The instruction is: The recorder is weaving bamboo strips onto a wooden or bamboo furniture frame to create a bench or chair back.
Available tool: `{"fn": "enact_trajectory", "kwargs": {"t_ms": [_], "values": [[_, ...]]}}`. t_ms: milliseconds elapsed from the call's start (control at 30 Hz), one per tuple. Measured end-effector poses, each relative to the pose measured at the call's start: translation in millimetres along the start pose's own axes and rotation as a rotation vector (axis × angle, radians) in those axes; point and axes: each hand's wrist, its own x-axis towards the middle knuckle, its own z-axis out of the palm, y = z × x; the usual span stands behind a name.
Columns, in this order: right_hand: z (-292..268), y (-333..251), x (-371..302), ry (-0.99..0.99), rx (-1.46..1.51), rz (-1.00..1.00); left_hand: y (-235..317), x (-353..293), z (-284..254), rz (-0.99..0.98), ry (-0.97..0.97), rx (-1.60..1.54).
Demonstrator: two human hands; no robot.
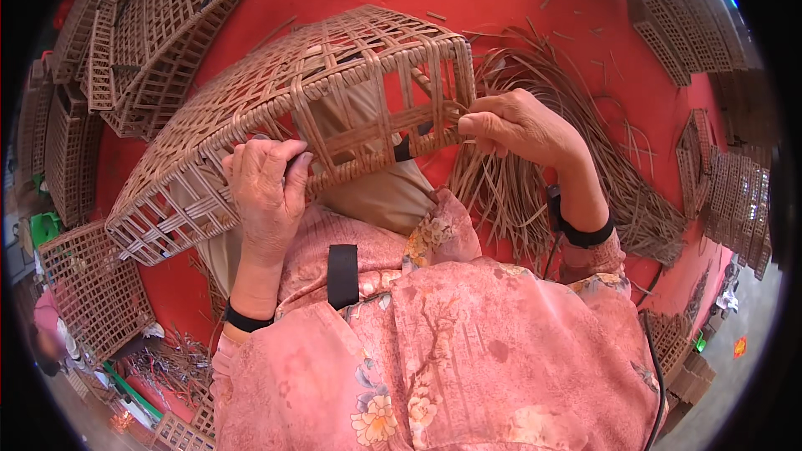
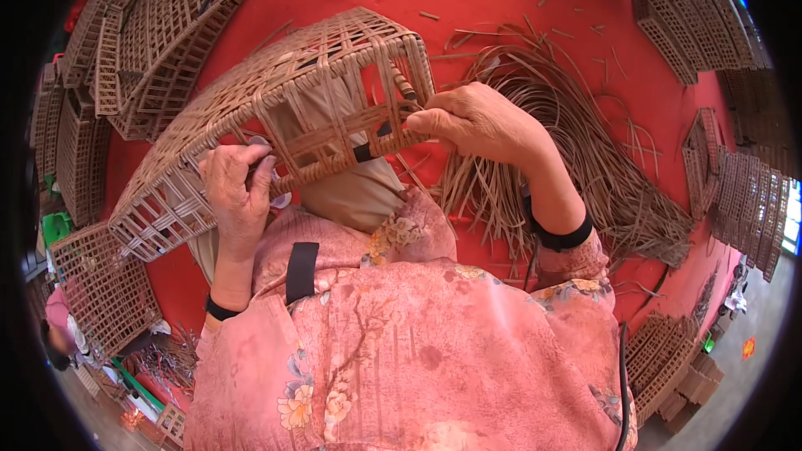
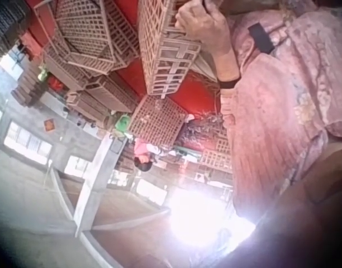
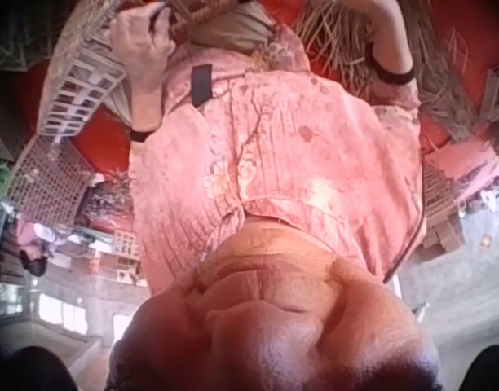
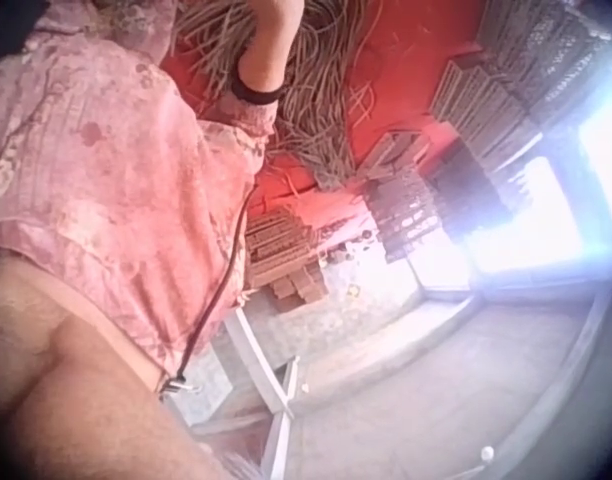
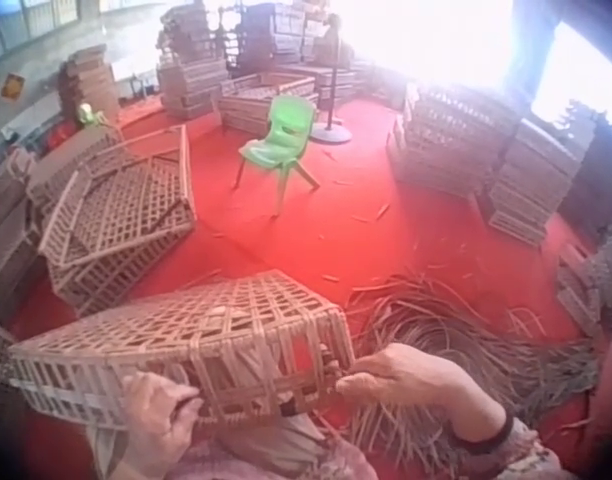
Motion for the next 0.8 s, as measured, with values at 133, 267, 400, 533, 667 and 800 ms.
{"fn": "enact_trajectory", "kwargs": {"t_ms": [133, 267, 400, 533, 667, 800], "values": [[0, -5, 3, -0.033, 0.020, -0.023, -1, 0, 0, 0.006, 0.001, -0.018], [3, -7, 4, -0.005, -0.038, 0.002, -1, 2, 0, 0.005, 0.002, -0.012], [8, -3, 0, 0.118, -0.203, -0.163, -3, 0, 2, 0.030, 0.031, -0.014], [0, 2, 3, 0.057, -0.286, -0.122, -2, -1, 1, 0.014, 0.003, -0.006], [-11, 3, 11, -0.097, -0.023, -0.015, 0, -1, 0, 0.003, -0.001, -0.003], [-16, 3, 12, -0.123, 0.001, -0.028, -1, -2, 1, 0.010, 0.004, 0.000]]}}
